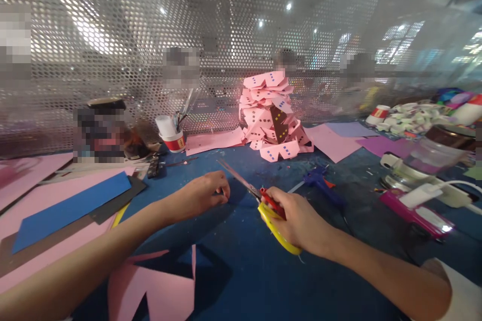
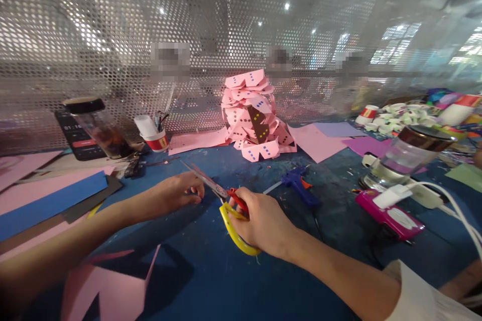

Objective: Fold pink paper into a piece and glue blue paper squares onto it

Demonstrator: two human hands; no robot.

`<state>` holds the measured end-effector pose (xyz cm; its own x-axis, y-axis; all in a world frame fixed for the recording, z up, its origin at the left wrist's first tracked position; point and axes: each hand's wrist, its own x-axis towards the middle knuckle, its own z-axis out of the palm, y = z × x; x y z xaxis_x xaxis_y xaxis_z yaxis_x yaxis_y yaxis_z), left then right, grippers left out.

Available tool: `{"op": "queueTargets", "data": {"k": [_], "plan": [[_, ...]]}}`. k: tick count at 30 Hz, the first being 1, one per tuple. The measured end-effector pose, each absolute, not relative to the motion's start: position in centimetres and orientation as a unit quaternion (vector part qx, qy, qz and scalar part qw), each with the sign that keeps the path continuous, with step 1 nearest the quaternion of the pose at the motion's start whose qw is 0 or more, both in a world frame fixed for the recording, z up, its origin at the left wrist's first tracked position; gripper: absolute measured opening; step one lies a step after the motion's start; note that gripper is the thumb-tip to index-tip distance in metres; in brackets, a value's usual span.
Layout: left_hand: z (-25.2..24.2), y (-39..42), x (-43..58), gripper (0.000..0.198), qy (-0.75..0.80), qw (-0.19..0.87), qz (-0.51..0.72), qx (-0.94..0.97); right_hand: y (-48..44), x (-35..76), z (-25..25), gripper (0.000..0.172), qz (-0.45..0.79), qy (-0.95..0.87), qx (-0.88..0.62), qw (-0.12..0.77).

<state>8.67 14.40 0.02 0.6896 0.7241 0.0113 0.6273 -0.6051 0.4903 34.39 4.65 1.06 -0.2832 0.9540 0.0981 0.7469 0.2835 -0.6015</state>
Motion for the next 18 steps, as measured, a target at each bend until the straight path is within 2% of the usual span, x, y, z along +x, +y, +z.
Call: {"op": "queueTargets", "data": {"k": [4, 8, 13, 18], "plan": [[0.3, 13.8, 8.8, 0.015, 0.421, 0.236, 0.170, 0.859, 4.7, 34.5, 0.7, 0.016, 0.263, -0.755, -0.550, 0.241], [2.0, 13.1, 8.7, 0.025, 0.456, 0.300, 0.214, 0.810, 5.1, 34.9, 0.2, 0.013, 0.360, -0.705, -0.537, 0.292], [3.8, 10.9, 8.2, 0.032, 0.446, 0.381, 0.234, 0.775, 5.9, 34.5, 1.0, 0.025, 0.483, -0.624, -0.499, 0.358], [4.1, 8.8, 7.7, 0.033, 0.441, 0.433, 0.240, 0.748, 6.5, 32.7, 2.9, 0.026, 0.519, -0.607, -0.459, 0.390]]}}
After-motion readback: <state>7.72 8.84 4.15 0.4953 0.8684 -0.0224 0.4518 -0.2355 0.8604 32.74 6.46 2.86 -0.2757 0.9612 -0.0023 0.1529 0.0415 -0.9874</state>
